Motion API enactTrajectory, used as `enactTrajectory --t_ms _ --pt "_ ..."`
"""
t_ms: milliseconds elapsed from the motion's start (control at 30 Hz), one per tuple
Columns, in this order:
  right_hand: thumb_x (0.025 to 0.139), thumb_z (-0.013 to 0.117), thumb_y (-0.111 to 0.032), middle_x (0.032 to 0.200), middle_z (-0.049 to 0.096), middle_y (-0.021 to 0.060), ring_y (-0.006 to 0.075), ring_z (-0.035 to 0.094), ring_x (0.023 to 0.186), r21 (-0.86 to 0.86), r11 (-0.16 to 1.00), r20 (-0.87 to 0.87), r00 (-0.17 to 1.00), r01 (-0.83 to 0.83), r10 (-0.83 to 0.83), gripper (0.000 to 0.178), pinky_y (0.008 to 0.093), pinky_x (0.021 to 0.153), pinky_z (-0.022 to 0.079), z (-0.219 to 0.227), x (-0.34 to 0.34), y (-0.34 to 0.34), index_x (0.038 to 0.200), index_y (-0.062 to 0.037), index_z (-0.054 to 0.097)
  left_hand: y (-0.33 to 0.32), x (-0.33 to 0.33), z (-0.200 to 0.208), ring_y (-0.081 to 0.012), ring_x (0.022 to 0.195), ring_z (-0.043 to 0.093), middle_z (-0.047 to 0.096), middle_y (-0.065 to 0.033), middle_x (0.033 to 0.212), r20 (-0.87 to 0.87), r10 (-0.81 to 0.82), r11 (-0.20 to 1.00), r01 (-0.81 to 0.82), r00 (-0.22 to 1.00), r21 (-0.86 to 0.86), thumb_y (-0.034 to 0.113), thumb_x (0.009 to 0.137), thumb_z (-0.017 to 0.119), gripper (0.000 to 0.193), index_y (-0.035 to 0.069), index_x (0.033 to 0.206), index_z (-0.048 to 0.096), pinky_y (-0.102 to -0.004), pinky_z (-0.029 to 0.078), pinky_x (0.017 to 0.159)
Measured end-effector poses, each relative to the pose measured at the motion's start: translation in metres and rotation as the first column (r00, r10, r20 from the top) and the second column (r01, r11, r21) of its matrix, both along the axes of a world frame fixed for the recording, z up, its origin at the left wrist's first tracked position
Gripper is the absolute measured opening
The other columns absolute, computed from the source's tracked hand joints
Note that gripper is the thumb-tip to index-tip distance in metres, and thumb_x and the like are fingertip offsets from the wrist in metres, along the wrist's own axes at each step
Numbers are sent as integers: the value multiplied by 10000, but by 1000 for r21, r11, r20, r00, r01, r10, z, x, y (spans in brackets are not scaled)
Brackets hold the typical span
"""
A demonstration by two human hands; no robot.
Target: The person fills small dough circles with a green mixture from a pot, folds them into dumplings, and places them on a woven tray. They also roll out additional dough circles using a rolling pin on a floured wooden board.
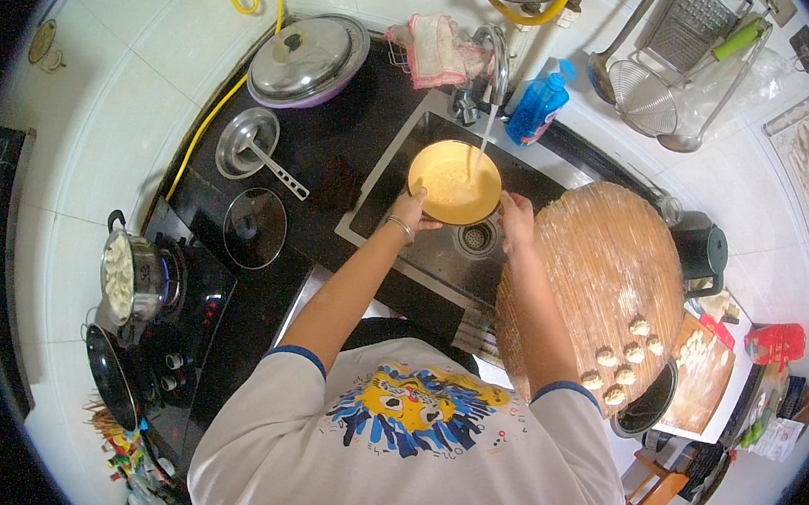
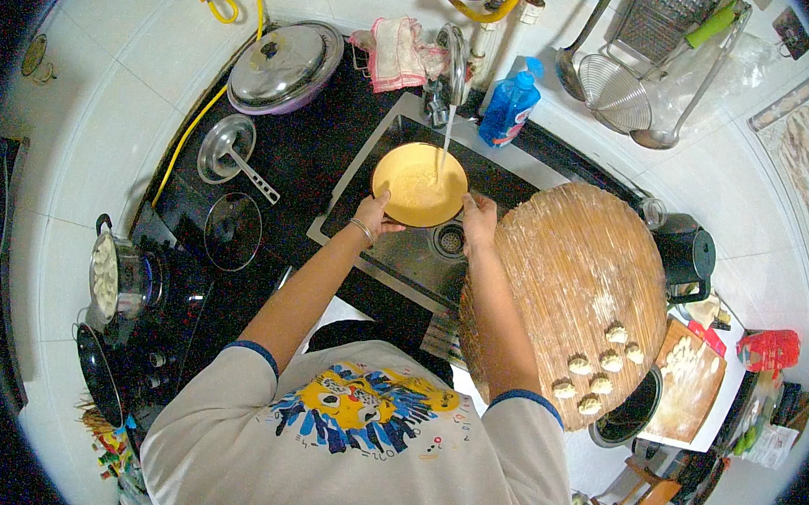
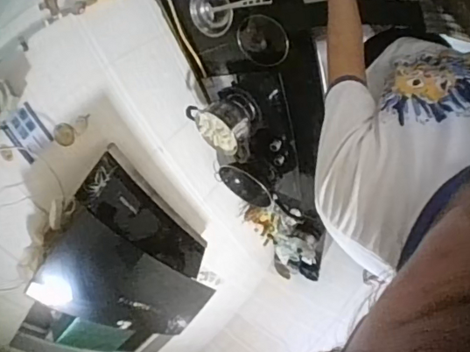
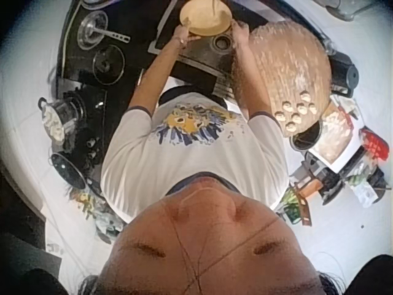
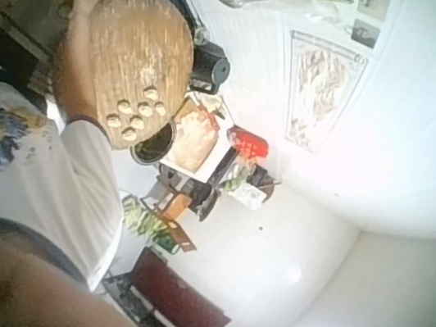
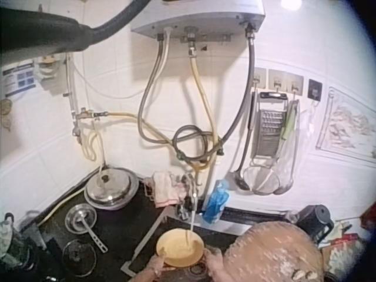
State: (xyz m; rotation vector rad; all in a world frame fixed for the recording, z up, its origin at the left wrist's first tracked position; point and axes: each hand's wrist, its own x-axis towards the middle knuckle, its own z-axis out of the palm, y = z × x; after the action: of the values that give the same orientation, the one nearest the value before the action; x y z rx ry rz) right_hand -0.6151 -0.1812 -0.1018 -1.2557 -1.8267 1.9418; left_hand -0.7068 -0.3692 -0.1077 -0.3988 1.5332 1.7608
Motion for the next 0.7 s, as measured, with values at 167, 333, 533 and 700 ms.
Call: enactTrajectory --t_ms 167,333,533,700 --pt "870 561 -318 1125 531 131 213 511 955 -5 1000 3 1000 -15 15 534 360 772 427 6 -1 1 1249 24 405 -1 0 -1 -290 856 633 562 -158 1114 14 9 1000 -9 1000 13 316 935 425 421 33 1245 385 -343 599 531" --pt "867 565 -325 1125 531 132 215 511 949 3 1000 -14 1000 -11 11 542 362 768 429 9 -5 2 1245 29 406 -1 1 2 -282 822 640 566 -164 1093 14 18 1000 -18 1000 21 299 938 415 412 34 1253 381 -325 595 503" --pt "853 586 -332 1126 528 133 217 510 933 80 997 -1 1000 1 -1 568 347 727 434 -15 -14 15 1244 36 401 -2 3 4 -273 770 649 577 -176 1049 -17 14 999 -13 1000 35 265 948 386 396 30 1266 369 -307 591 481" --pt "836 609 -329 1057 549 104 182 507 850 7 1000 30 999 -11 11 575 317 671 427 8 -20 18 1245 22 409 -5 2 1 -260 769 649 580 -178 1040 -36 0 999 1 999 37 267 947 387 400 24 1265 379 -298 592 484"
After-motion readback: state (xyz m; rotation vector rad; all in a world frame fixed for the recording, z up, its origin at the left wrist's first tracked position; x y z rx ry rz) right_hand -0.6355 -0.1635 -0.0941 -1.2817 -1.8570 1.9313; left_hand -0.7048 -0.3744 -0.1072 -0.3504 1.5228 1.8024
